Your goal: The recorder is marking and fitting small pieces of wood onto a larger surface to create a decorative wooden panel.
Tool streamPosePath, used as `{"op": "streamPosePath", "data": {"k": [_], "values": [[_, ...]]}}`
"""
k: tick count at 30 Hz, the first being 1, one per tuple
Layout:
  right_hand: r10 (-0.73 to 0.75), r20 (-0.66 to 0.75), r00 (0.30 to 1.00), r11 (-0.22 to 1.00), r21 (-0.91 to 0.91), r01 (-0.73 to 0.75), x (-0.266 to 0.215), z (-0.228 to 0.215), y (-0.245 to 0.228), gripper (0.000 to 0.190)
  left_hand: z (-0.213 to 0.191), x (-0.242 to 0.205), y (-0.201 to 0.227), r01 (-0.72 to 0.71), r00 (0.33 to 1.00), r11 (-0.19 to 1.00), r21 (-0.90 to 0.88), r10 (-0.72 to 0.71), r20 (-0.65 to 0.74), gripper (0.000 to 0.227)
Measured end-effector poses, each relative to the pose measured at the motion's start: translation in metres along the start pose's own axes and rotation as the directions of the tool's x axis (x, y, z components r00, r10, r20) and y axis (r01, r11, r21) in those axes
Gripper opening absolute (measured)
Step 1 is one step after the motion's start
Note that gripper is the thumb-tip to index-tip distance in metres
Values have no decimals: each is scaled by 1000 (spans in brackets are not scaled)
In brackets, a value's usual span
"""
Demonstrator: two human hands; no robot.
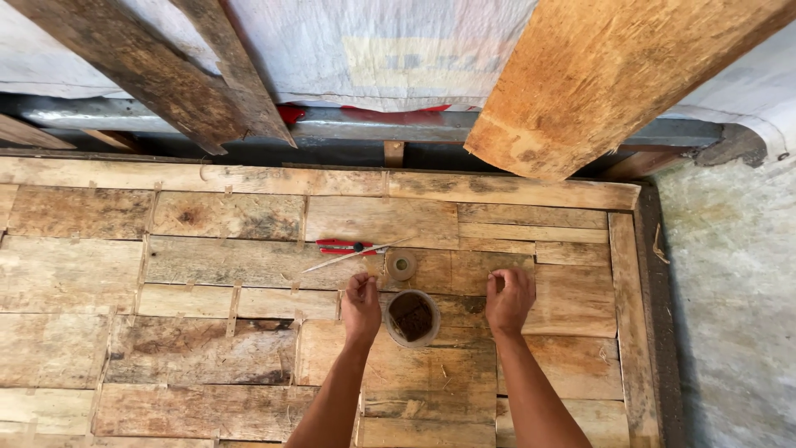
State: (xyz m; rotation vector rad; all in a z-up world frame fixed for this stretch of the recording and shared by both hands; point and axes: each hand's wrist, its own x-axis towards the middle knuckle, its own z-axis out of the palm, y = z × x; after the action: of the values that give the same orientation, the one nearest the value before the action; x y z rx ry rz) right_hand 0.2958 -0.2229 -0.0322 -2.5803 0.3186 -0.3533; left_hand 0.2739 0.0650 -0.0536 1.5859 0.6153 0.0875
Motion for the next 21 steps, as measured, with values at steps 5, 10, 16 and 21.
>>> {"op": "streamPosePath", "data": {"k": [5,10,16,21], "values": [[-27,168,985,953,302,-25,4,11,-36,4,-17,-8,13,-17,997,999,43,20,-71,21],[-131,314,940,931,366,8,-2,11,-112,5,-38,-14,19,8,998,1000,-2,-8,-70,24],[-373,488,790,891,426,158,-28,38,-150,8,-57,-14,25,123,983,983,140,-100,-156,30],[-339,391,856,904,386,182,-22,50,-163,15,-71,-4,18,13,978,994,113,11,-207,28]]}}
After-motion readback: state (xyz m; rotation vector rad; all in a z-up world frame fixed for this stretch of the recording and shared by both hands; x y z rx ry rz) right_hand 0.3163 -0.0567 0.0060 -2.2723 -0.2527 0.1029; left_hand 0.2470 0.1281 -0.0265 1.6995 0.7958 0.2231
